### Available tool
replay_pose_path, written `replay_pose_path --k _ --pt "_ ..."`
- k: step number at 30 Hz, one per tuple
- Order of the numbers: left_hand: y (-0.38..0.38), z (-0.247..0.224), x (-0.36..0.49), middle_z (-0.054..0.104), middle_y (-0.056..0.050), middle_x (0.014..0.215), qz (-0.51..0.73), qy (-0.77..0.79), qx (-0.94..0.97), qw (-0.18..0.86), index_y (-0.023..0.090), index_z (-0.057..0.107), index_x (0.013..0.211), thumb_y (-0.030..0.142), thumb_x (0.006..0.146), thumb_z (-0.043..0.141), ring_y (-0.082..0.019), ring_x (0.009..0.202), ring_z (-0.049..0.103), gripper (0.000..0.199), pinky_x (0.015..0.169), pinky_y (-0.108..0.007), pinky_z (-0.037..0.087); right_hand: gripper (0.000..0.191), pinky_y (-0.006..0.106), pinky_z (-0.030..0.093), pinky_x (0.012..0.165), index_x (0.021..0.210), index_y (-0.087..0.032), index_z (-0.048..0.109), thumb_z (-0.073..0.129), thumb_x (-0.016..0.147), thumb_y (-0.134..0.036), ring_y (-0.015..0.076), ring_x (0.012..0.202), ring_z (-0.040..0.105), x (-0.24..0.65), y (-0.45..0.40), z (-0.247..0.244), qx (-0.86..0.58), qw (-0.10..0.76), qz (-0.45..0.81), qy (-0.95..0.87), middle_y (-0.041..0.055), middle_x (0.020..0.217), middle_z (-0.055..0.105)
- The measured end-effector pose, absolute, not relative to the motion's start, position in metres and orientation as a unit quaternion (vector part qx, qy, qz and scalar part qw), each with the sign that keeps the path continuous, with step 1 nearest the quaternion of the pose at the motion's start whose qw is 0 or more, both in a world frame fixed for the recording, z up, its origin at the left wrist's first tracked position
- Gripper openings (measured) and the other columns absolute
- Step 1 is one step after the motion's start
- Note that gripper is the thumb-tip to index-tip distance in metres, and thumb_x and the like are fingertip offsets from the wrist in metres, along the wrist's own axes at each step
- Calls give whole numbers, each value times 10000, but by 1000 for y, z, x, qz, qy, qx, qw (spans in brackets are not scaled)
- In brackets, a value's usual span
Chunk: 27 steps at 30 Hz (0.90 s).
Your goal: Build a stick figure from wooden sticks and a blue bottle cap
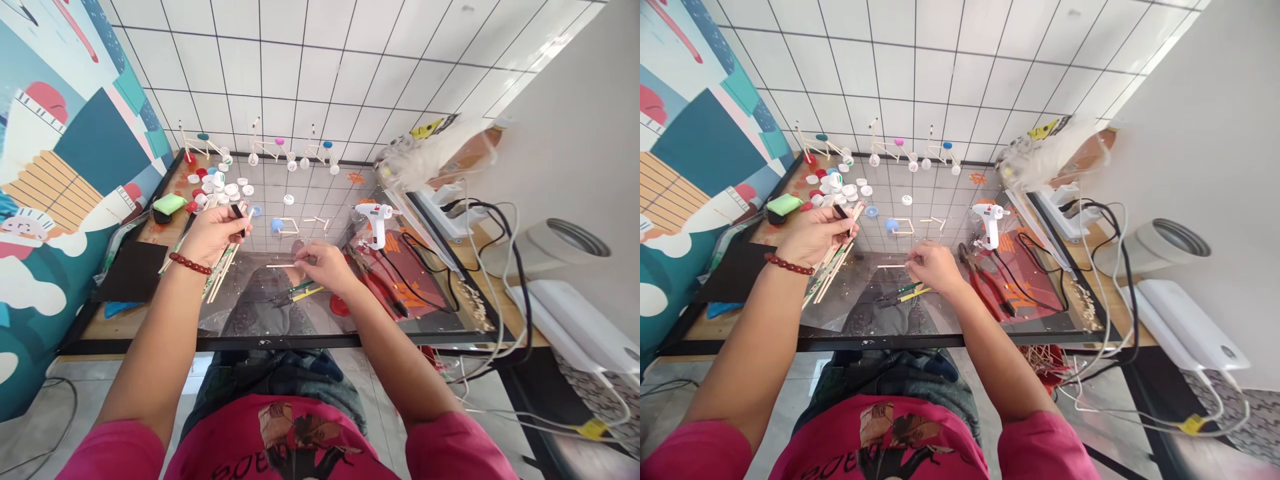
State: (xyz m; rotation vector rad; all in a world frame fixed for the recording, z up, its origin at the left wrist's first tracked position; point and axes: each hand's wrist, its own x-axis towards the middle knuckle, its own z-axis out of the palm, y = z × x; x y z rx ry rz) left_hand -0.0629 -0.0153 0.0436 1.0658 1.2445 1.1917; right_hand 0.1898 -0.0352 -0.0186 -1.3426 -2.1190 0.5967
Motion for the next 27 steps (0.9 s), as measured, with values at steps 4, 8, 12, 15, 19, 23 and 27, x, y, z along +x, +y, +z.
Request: replay_pose_path --k 4,8,12,15,19,23,27 --pt "-16 56 -71 663 -23 685 573 489 358 552 141 688 755 24 717 718 -97 581 607 126 514 -181 466 53 260 429 757 816 -210 738 704 824 -171 160 807 640 185 -40 -18 -463 241 224 -823 18 828 714" --pt "-15 59 -76 670 -20 730 597 478 308 566 162 649 714 0 733 689 -114 634 633 168 567 -213 515 91 271 414 756 791 -199 704 651 854 -160 165 804 624 179 -43 -16 -470 230 196 -829 27 822 706" --pt "-14 53 -72 662 -17 682 579 464 323 588 174 643 698 17 694 696 -134 622 631 166 579 -242 524 85 268 412 699 799 -197 680 617 856 -194 158 735 602 179 -42 -15 -525 266 218 -778 21 792 702" --pt "-13 46 -63 667 -24 666 543 467 340 610 156 660 717 49 667 714 -135 626 637 129 569 -232 512 92 259 433 660 813 -201 673 595 849 -235 143 659 595 180 -39 -17 -548 323 277 -720 2 733 690" --pt "-17 34 -46 710 -46 710 483 495 360 626 132 666 744 108 655 772 -111 611 637 140 578 -216 511 133 273 507 696 864 -191 689 598 832 -282 156 710 649 178 -34 -22 -526 405 382 -643 11 753 714" --pt "-25 22 -25 740 -74 782 460 477 368 652 116 676 760 140 624 844 -123 658 676 217 653 -247 560 244 303 547 769 947 -182 717 652 814 -376 167 778 682 176 -32 -22 -465 457 463 -600 18 796 734" --pt "-32 17 -11 739 -69 791 454 464 358 672 110 682 764 127 610 866 -149 692 705 240 647 -255 575 262 304 549 802 932 -196 720 673 814 -425 163 815 688 174 -36 -16 -404 451 506 -614 16 851 747"
